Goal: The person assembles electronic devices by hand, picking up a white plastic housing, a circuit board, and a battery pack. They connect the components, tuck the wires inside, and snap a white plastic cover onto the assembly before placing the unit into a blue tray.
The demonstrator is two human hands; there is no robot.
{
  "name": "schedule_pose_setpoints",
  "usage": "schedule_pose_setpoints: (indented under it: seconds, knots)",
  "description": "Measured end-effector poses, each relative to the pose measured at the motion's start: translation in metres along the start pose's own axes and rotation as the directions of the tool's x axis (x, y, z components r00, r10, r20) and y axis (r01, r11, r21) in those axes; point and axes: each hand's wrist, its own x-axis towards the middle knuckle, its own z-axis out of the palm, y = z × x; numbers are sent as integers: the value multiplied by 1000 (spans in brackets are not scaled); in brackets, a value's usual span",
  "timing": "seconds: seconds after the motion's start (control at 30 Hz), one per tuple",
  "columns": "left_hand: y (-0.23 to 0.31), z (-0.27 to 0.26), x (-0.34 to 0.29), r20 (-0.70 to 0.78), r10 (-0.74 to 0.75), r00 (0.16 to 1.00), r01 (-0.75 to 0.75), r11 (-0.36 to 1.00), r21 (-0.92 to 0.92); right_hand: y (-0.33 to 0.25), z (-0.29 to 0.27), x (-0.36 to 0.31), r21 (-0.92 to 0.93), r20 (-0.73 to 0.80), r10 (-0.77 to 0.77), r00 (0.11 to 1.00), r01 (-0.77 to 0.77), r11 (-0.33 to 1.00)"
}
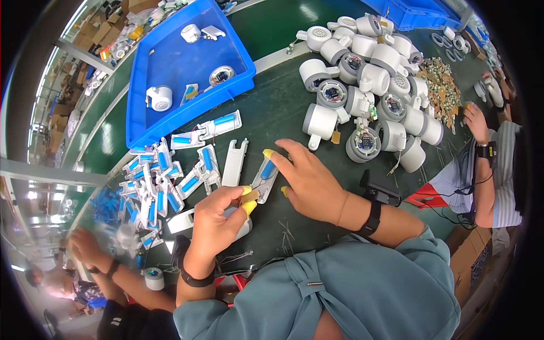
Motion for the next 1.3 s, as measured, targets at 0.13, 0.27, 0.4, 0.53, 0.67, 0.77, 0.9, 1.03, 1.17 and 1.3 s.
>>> schedule_pose_setpoints:
  seconds: [0.13,0.27,0.4,0.53,0.67,0.77,0.9,1.03,1.17,1.3]
  knots:
    - [0,-9,-4,21,-1,1000,2,999,-37,5,10,8,-32,69,9,998,-7,999]
    - [-8,-14,-14,22,-107,994,109,981,-159,14,19,9,-56,63,-29,998,32,998]
    - [-5,-23,-15,-19,-331,943,277,818,-505,14,11,10,-32,20,-131,991,131,991]
    - [-12,-43,-18,-34,-383,923,282,735,-617,6,-7,12,502,311,41,950,-200,842]
    - [-20,-52,-18,74,-362,929,293,600,-744,15,3,8,856,352,66,934,-350,382]
    - [-21,-52,-18,90,-335,938,271,545,-794,13,4,11,896,307,87,948,-319,309]
    - [-18,-56,-17,104,-293,951,241,486,-840,5,-2,12,899,297,86,951,-308,312]
    - [-14,-61,-19,106,-301,948,248,485,-839,0,-3,9,921,271,72,960,-281,271]
    - [-13,-62,-19,94,-254,963,206,459,-865,-2,-4,8,930,255,69,964,-264,254]
    - [-5,-66,-22,88,-243,966,197,474,-858,-8,-7,8,937,261,68,963,-270,222]
